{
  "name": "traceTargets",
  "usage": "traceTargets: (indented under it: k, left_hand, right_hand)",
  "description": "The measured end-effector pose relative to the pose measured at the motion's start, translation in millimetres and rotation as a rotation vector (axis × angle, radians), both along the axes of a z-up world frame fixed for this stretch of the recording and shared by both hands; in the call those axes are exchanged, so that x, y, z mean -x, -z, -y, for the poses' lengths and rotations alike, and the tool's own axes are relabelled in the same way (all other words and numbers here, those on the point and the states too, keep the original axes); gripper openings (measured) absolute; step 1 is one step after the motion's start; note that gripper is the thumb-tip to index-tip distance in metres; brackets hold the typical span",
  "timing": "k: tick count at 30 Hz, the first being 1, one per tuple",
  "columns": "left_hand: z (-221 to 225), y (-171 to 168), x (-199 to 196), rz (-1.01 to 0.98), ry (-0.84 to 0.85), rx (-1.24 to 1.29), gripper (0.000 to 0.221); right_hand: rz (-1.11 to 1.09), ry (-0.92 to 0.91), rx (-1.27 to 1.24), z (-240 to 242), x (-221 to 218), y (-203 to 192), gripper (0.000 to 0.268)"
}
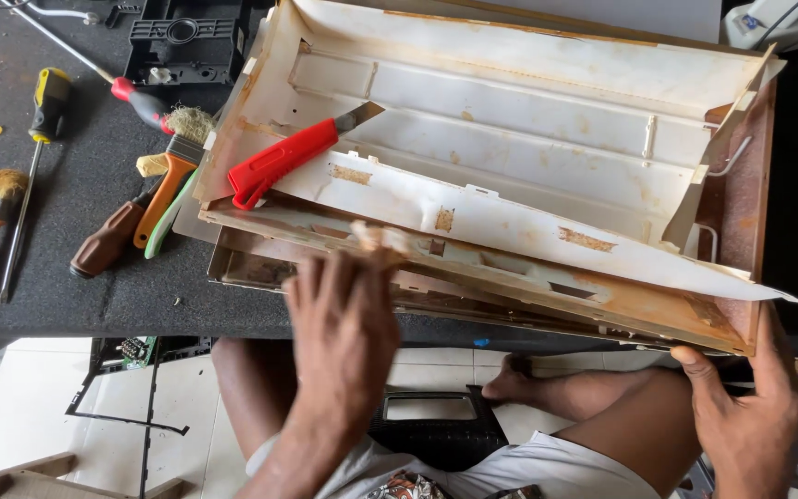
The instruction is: Disassembling a plastic electronic housing by removing the internal reflector sheet using a utility knife and pliers
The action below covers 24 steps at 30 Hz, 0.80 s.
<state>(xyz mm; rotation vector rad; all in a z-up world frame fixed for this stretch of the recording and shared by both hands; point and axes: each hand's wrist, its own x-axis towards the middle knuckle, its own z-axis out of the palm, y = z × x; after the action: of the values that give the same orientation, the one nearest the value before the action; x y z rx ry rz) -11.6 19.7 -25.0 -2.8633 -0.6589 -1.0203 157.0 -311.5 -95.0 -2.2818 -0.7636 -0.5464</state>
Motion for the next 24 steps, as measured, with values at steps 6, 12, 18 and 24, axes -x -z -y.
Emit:
traceTargets:
  k: [6,12,18,24]
  left_hand:
    - [96,10,-53,-0.004,0.367,0.233,0.04]
    - [88,-20,-67,0.178,0.615,0.867,0.021]
    - [37,-35,-33,0.379,0.531,1.759,0.027]
    - [19,-25,-9,0.455,0.462,1.817,0.024]
  right_hand:
    - [0.033,0.021,0.033,0,-2,-1,0.081]
    - [0.0,0.055,0.067,4,-3,-11,0.083]
    - [0.023,0.029,0.082,1,-3,-10,0.084]
    - [0.071,0.057,0.066,-17,19,-31,0.08]
